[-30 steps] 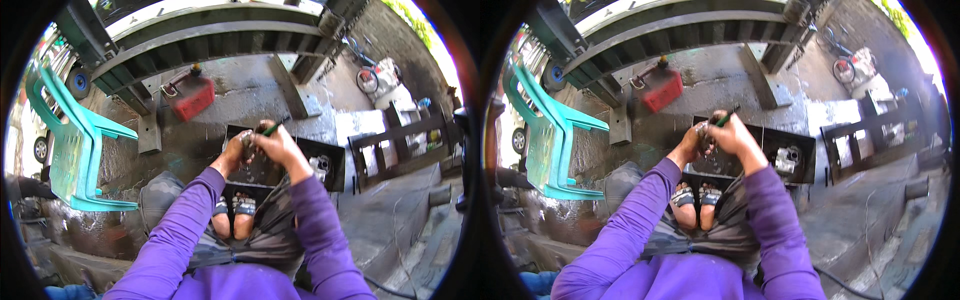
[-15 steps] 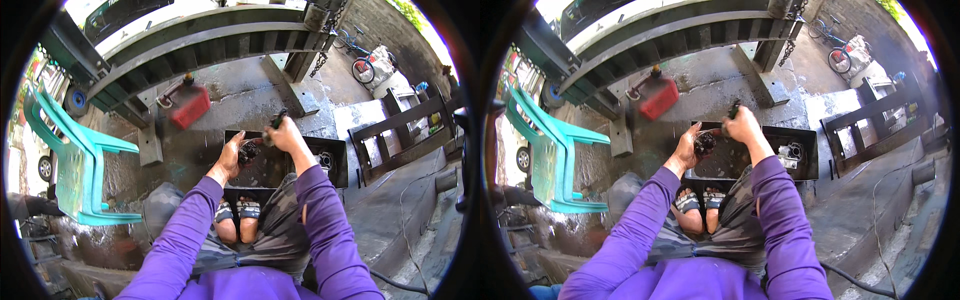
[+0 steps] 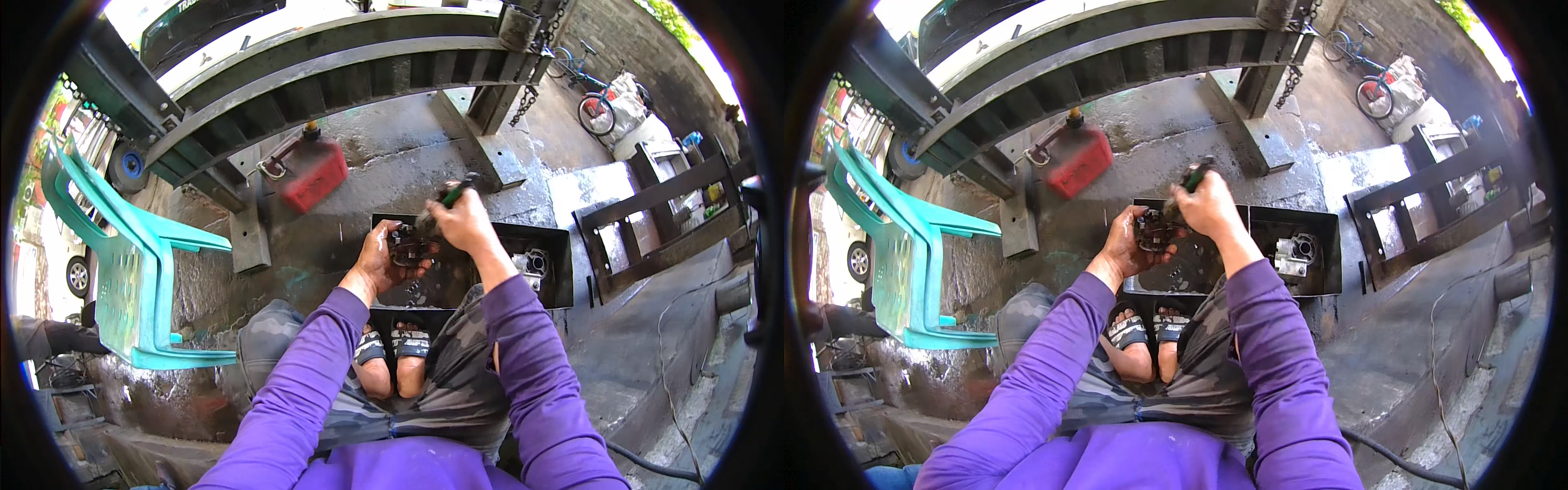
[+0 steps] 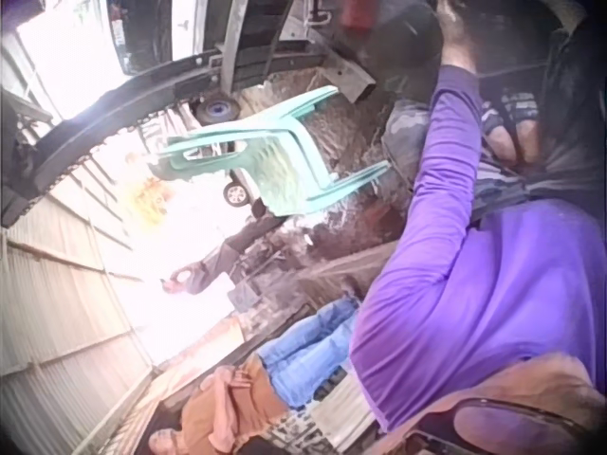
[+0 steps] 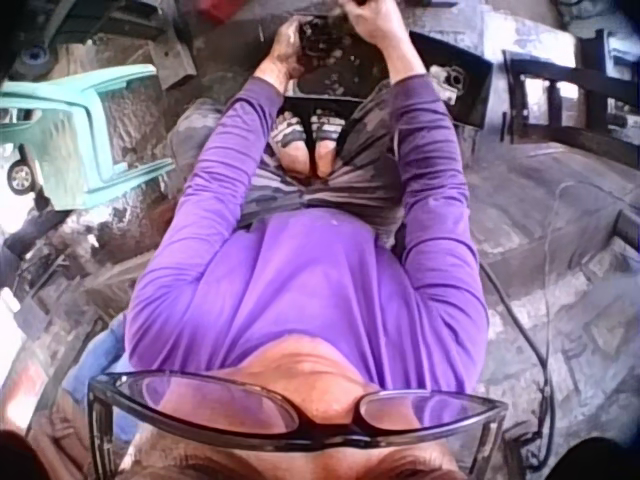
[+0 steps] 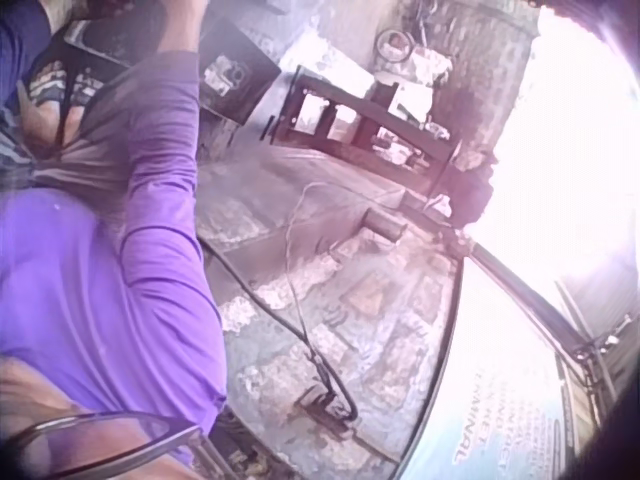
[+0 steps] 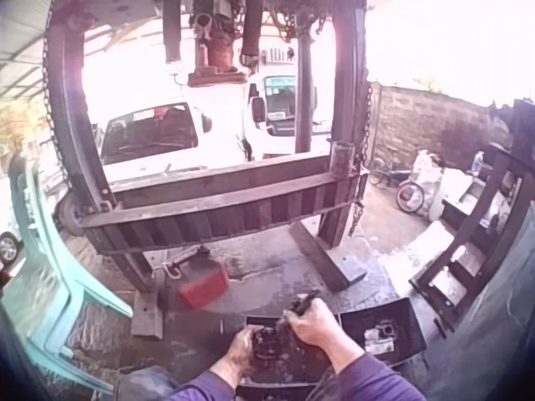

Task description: The person disassembles a small mechanical assembly on a workbench using a screwdriver, then moves to a cleaning station and scrubs the parts with a brush in a tray. The person handles the disassembled components and places them into the tray for cleaning.

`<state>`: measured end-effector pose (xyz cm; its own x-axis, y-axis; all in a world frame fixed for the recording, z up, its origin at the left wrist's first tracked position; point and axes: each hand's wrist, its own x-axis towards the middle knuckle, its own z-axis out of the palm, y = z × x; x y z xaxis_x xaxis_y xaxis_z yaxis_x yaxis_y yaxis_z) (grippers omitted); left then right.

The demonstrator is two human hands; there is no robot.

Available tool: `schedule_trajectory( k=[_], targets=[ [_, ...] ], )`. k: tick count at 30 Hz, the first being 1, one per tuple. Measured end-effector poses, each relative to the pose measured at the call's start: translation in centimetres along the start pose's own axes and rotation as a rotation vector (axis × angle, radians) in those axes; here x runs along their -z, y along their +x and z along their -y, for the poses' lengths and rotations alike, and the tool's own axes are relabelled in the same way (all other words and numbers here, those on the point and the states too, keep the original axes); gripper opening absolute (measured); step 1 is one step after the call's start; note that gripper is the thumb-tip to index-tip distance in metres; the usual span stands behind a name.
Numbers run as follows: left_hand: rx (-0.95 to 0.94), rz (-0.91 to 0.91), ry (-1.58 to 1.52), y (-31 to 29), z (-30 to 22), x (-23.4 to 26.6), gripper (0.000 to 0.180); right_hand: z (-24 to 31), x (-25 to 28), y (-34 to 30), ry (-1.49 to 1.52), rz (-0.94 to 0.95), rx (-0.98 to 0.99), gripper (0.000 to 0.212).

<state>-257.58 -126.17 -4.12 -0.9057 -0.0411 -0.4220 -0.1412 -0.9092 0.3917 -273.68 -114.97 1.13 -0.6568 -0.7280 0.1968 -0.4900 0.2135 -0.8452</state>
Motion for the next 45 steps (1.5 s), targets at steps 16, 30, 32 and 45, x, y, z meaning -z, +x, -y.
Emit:
schedule_trajectory(
  k=[16, 30, 32, 45],
  targets=[
    [0.131, -0.154, 0.079, -0.1, 0.1, -0.2, 0.071, 2.6, 0.7, -0.5, 0.016, 0.453, -0.082, 0.019],
    [0.067, -0.225, 0.342, 2.1, -0.2, 1.9, 0.068, -3.2, 0.0, 4.4, 0.326, 0.571, -0.150, 0.023],
    [0.144, -0.277, 0.352, 3.8, 0.3, 4.5, 0.071, -6.6, -1.9, 5.3, 0.421, 0.628, -0.288, 0.020],
    [-0.395, -1.029, 0.118, 14.7, 12.2, 21.1, 0.052, -32.4, -18.0, -6.8, -0.009, -0.303, -0.383, 0.031]
  ],
)
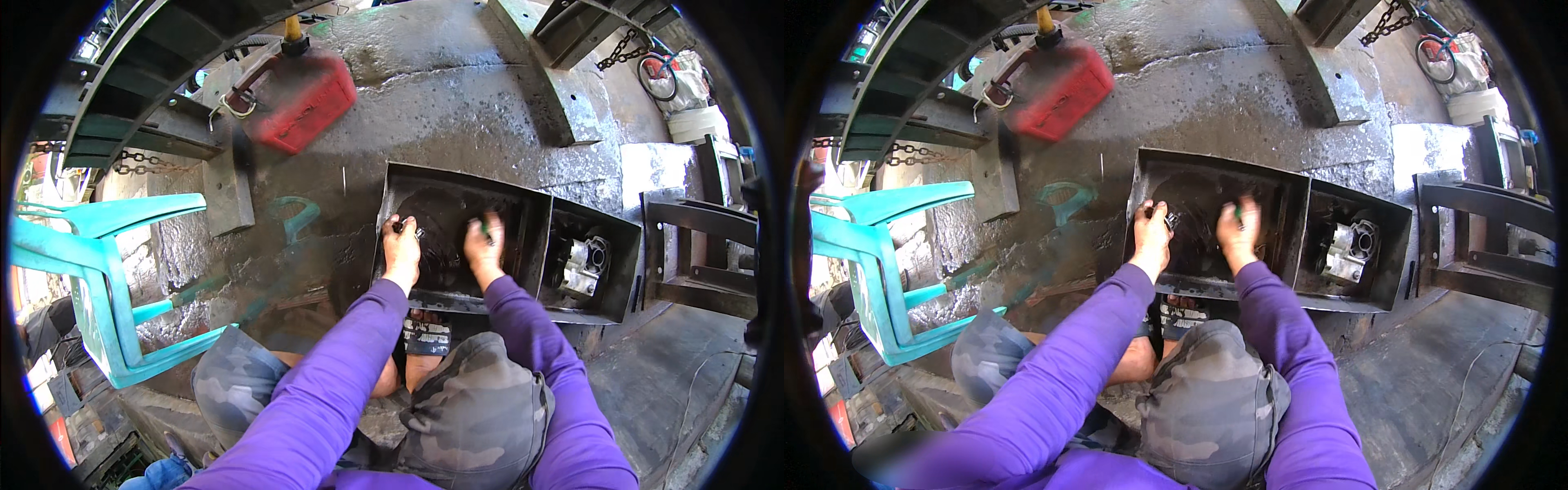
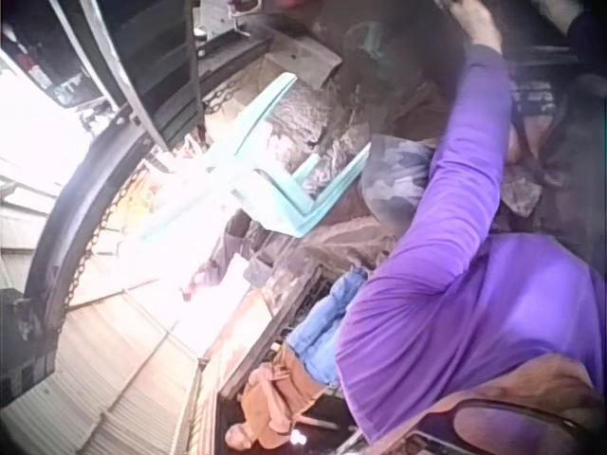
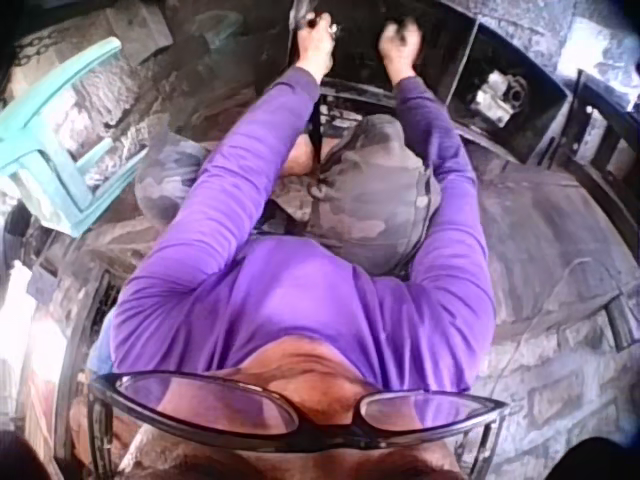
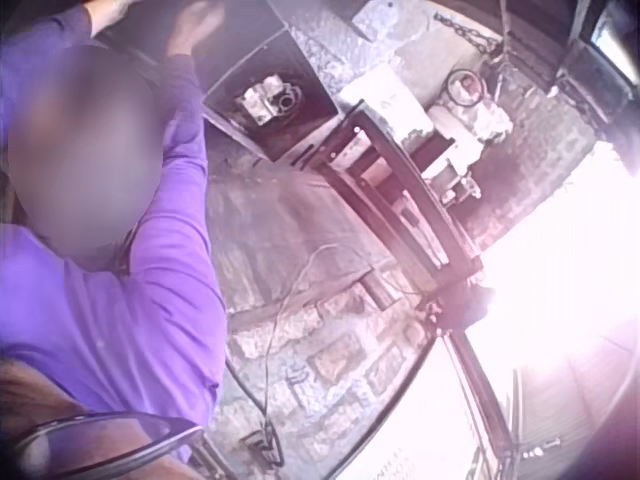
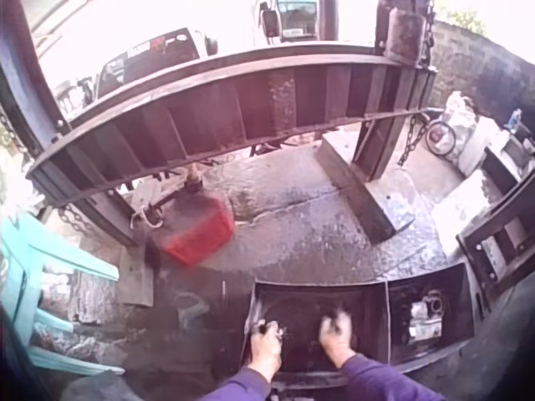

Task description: The person disassembles a small mechanical assembly on a workbench using a screwdriver, then moves to a cleaning station and scrubs the parts with a brush in a tray. The person handles the disassembled components and places them into the tray for cleaning.

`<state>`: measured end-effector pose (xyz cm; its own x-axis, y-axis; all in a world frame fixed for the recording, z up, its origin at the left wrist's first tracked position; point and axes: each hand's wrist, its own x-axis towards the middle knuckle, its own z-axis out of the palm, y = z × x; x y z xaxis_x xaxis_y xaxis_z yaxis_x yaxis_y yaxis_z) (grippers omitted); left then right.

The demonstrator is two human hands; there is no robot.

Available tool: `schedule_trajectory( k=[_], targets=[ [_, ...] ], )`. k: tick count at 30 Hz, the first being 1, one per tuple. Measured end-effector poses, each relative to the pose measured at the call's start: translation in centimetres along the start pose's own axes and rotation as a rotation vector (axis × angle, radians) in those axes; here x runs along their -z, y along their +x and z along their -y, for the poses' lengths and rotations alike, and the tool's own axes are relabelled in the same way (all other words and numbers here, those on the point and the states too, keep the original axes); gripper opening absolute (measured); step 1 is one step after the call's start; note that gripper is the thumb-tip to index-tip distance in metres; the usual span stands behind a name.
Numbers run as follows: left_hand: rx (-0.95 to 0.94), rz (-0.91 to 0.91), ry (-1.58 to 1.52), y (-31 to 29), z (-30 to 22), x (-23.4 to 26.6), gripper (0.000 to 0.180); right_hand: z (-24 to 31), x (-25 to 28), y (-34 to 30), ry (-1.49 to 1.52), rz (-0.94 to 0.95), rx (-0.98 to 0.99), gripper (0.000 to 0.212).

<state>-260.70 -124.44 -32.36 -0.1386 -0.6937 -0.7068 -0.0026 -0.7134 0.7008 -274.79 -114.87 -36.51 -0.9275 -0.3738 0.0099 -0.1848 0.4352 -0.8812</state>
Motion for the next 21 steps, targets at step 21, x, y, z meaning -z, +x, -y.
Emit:
schedule_trajectory(
  k=[21],
  targets=[
    [0.390, 0.214, -0.227, -4.0, -2.6, -0.4, 0.018, 13.9, 6.3, -2.1, 0.081, 0.846, 0.055, 0.020]
  ],
)
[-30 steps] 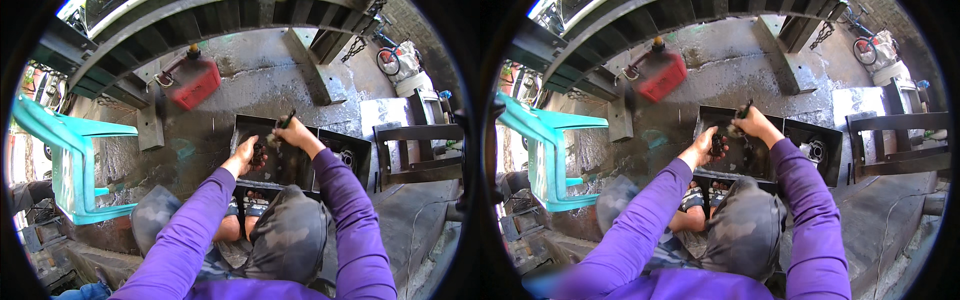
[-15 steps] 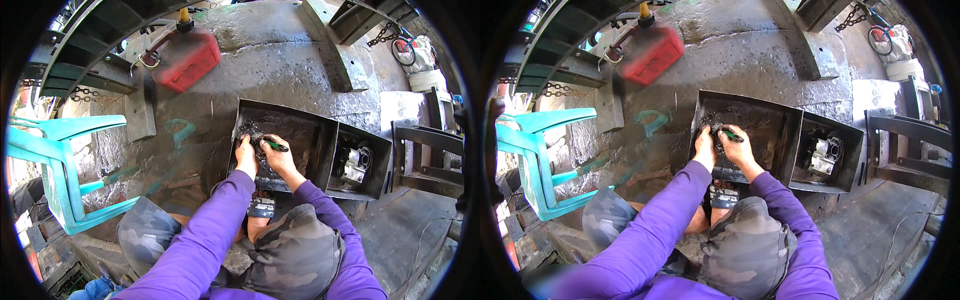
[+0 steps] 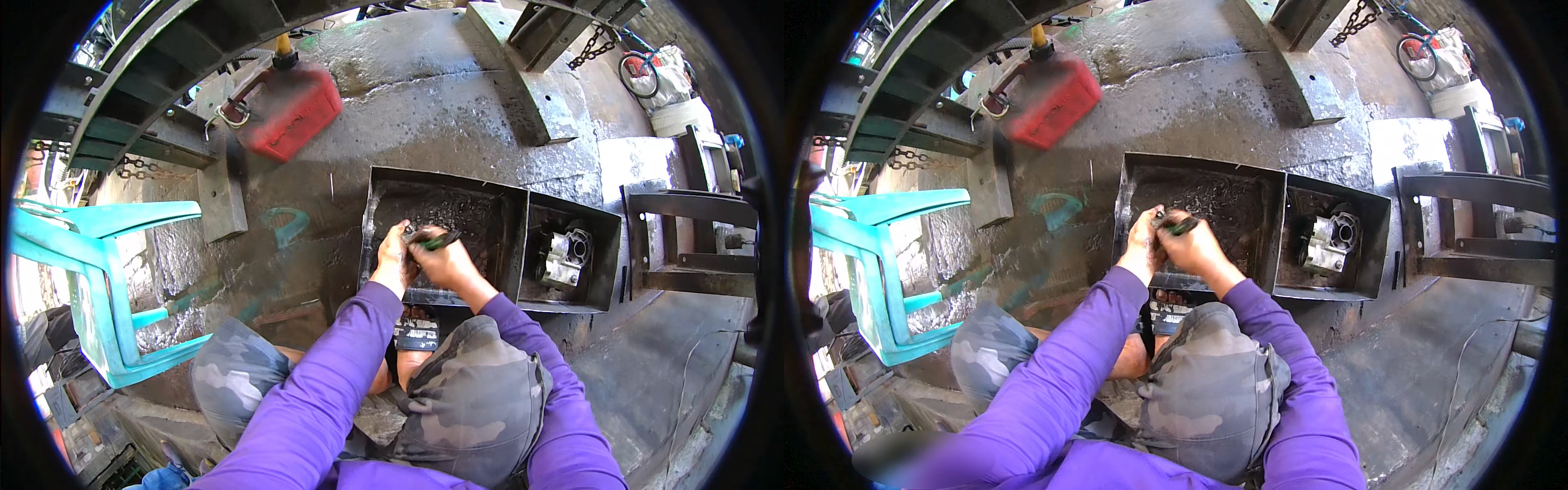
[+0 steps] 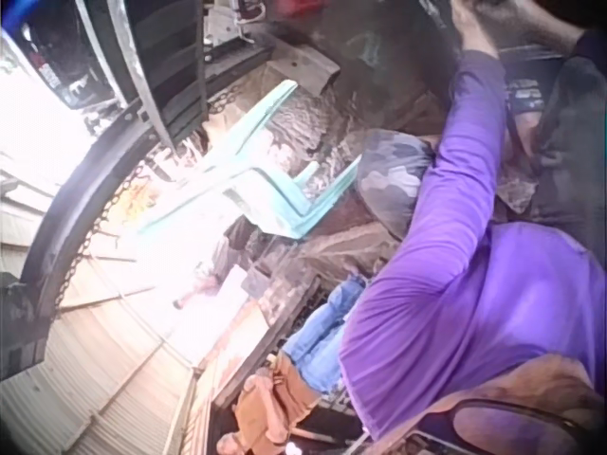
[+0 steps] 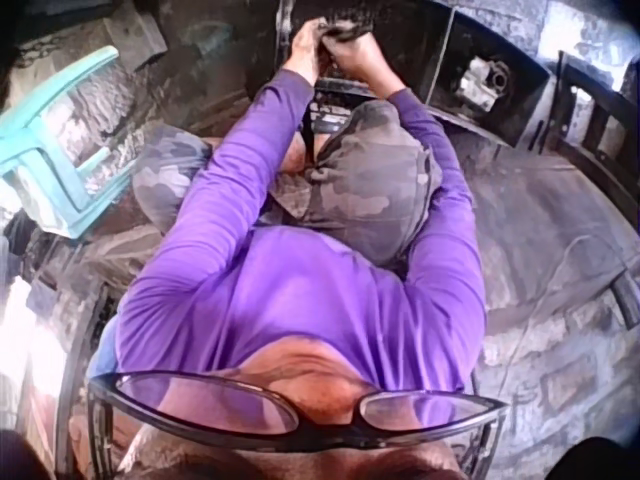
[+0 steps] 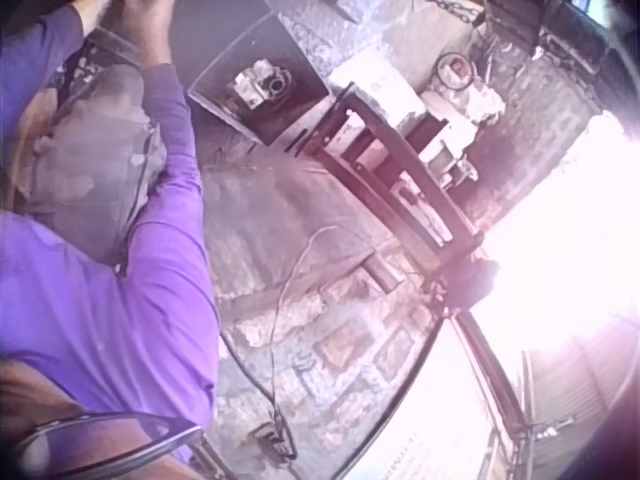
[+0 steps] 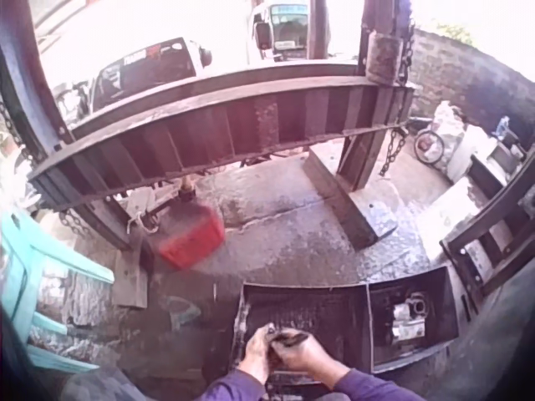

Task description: The person disassembles a small mechanical assembly on a workbench using a screwdriver, then moves to a cleaning station and scrubs the parts with a brush in a tray. The person handles the disassembled components and places them into the tray for cleaning.

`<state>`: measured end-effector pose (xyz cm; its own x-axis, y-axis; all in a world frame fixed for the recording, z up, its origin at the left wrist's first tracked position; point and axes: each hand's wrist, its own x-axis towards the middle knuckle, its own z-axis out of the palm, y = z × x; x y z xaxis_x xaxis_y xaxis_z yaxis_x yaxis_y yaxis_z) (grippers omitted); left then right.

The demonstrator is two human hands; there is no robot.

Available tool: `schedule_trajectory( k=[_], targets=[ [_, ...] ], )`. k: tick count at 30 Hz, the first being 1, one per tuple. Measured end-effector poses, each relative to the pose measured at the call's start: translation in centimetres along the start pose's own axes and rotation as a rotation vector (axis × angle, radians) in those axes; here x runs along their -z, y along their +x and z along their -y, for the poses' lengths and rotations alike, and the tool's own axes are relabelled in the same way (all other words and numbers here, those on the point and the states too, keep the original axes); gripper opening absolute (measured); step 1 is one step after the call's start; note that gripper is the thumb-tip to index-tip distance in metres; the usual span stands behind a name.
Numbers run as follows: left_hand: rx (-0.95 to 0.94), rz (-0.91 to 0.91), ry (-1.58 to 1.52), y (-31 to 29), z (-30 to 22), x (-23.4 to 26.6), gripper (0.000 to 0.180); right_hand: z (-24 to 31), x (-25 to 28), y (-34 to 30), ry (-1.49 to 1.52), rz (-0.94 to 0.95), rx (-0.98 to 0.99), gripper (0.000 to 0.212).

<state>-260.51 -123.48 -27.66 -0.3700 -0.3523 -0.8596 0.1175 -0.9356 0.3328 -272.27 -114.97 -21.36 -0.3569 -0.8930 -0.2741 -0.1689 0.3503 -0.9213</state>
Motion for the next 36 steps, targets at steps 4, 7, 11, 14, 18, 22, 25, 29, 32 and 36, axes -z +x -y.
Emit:
schedule_trajectory(
  k=[4, 7, 11, 14, 18, 22, 25, 29, 32, 36],
  targets=[
    [0.015, -0.047, -0.230, 0.8, -0.6, 0.1, 0.028, -0.8, 0.9, 0.0, -0.151, -0.394, -0.153, 0.020],
    [-0.032, -0.037, -0.191, 2.0, -0.7, 0.2, 0.024, -1.4, 0.4, 0.0, -0.020, -0.170, -0.029, 0.020],
    [-0.011, -0.048, -0.342, 2.3, -0.2, 0.7, 0.028, -1.2, -0.4, -0.2, -0.104, -0.246, -0.062, 0.018],
    [0.077, -0.032, -0.288, 2.1, 0.0, 1.2, 0.035, -0.7, -0.3, -0.3, -0.077, -0.072, 0.242, 0.018],
    [0.015, -0.002, -0.552, 2.2, -0.4, 0.8, 0.040, -0.5, 0.3, -0.9, -0.168, -0.268, -0.075, 0.022],
    [0.022, 0.140, -0.532, 1.4, -0.9, 0.2, 0.036, -1.9, 0.5, -0.9, -0.163, -0.178, 0.420, 0.016],
    [-0.043, 0.209, -0.424, -0.3, -1.9, 0.3, 0.038, -3.8, 2.5, 0.1, -0.193, -0.310, -0.209, 0.021],
    [-0.034, 0.278, -0.264, -1.6, -2.8, -0.1, 0.032, -5.2, 4.7, 0.2, -0.050, -0.234, -0.398, 0.036],
    [0.001, 0.308, -0.139, -1.7, -2.7, -1.2, 0.023, -4.6, 4.1, -1.6, 0.394, -0.417, -0.454, 0.073],
    [-0.032, 0.107, 0.323, -3.5, -2.0, -3.2, 0.028, -1.3, 2.0, -4.1, 0.127, -0.087, 0.123, 0.088]
  ],
)
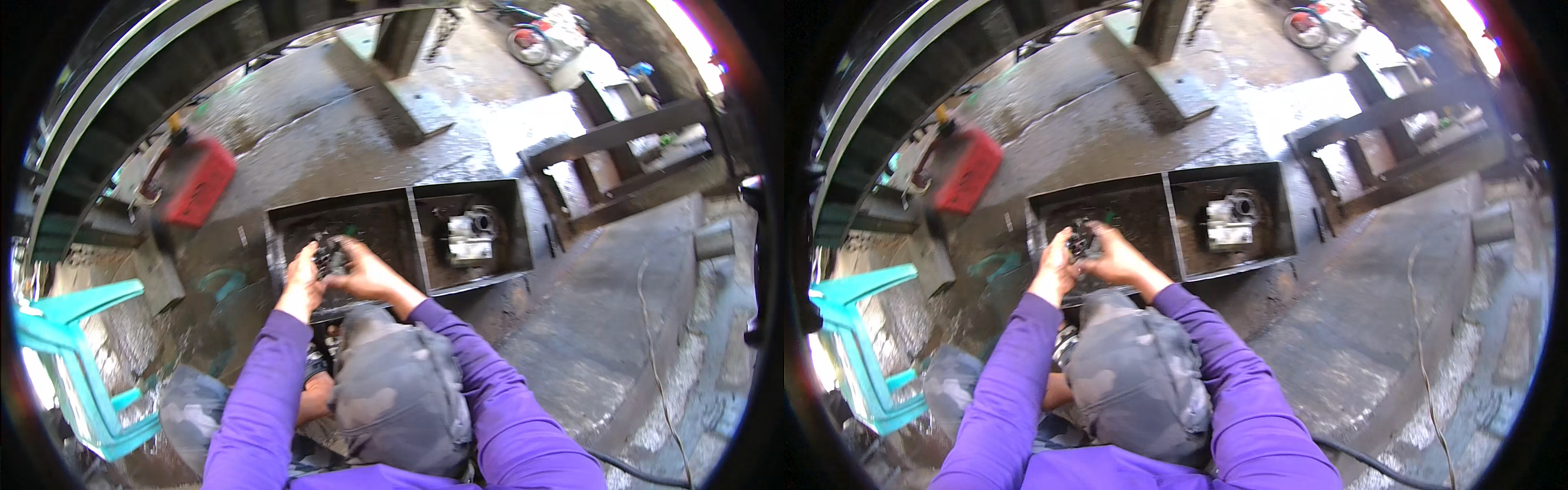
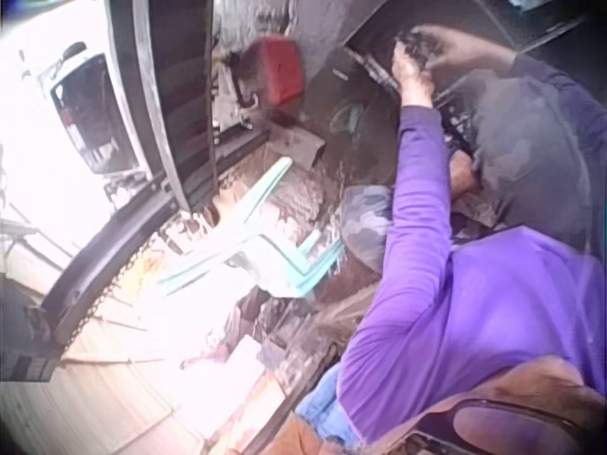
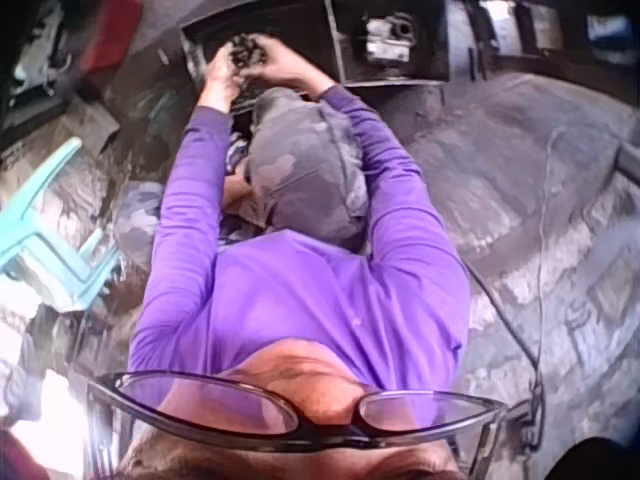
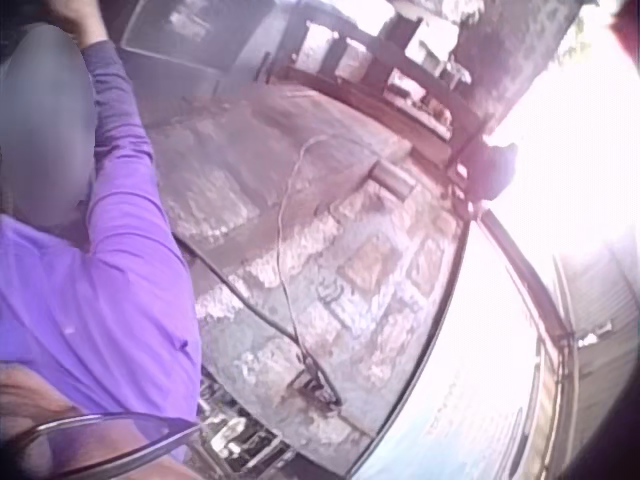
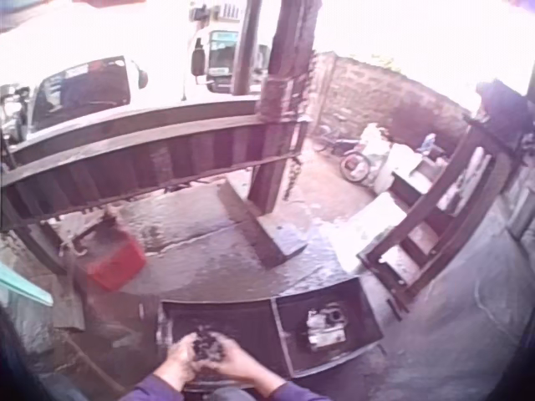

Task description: The person disassembles a small mechanical assembly on a workbench using a screwdriver, then moves to a cleaning station and scrubs the parts with a brush in a tray. The person handles the disassembled components and places them into the tray for cleaning.

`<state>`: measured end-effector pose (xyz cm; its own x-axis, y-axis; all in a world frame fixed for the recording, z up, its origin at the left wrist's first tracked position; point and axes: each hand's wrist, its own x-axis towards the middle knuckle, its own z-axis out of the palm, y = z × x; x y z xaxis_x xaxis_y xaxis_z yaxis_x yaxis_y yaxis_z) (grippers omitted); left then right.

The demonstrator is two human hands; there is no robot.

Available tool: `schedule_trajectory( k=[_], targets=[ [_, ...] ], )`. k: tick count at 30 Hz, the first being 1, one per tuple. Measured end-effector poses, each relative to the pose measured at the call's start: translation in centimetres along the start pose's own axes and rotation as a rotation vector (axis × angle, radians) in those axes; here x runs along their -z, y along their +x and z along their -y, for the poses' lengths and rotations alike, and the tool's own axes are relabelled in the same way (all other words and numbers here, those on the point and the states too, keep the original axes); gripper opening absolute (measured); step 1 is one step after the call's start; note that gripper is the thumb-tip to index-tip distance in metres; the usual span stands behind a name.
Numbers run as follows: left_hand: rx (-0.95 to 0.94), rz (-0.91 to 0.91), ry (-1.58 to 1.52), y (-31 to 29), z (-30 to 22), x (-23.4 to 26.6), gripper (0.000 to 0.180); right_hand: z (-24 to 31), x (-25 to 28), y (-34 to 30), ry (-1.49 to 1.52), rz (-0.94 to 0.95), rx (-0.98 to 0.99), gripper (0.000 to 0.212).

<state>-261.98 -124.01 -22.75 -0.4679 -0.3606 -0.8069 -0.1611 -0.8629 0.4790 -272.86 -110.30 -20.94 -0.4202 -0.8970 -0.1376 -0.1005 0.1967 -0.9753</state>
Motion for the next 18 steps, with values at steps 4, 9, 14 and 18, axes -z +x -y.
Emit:
schedule_trajectory(
  k=[4, 9, 14, 18],
  targets=[
    [0.052, 0.386, 0.099, -4.0, -2.7, -2.9, 0.049, 3.5, 0.6, -0.6, -0.136, -0.080, 0.018, 0.064],
    [0.013, 0.463, 0.240, -6.4, -6.4, -2.4, 0.062, 3.3, 2.3, -0.7, -0.264, -0.452, 0.317, 0.046],
    [0.140, -0.042, 0.452, -3.7, -3.1, 1.6, 0.055, -0.8, 2.3, -1.1, -0.276, -0.258, -0.498, 0.040],
    [-0.002, -0.062, 0.650, -2.9, -0.4, 4.0, 0.054, -2.4, 8.1, -4.8, -0.228, -0.455, -0.187, 0.042]
  ],
)
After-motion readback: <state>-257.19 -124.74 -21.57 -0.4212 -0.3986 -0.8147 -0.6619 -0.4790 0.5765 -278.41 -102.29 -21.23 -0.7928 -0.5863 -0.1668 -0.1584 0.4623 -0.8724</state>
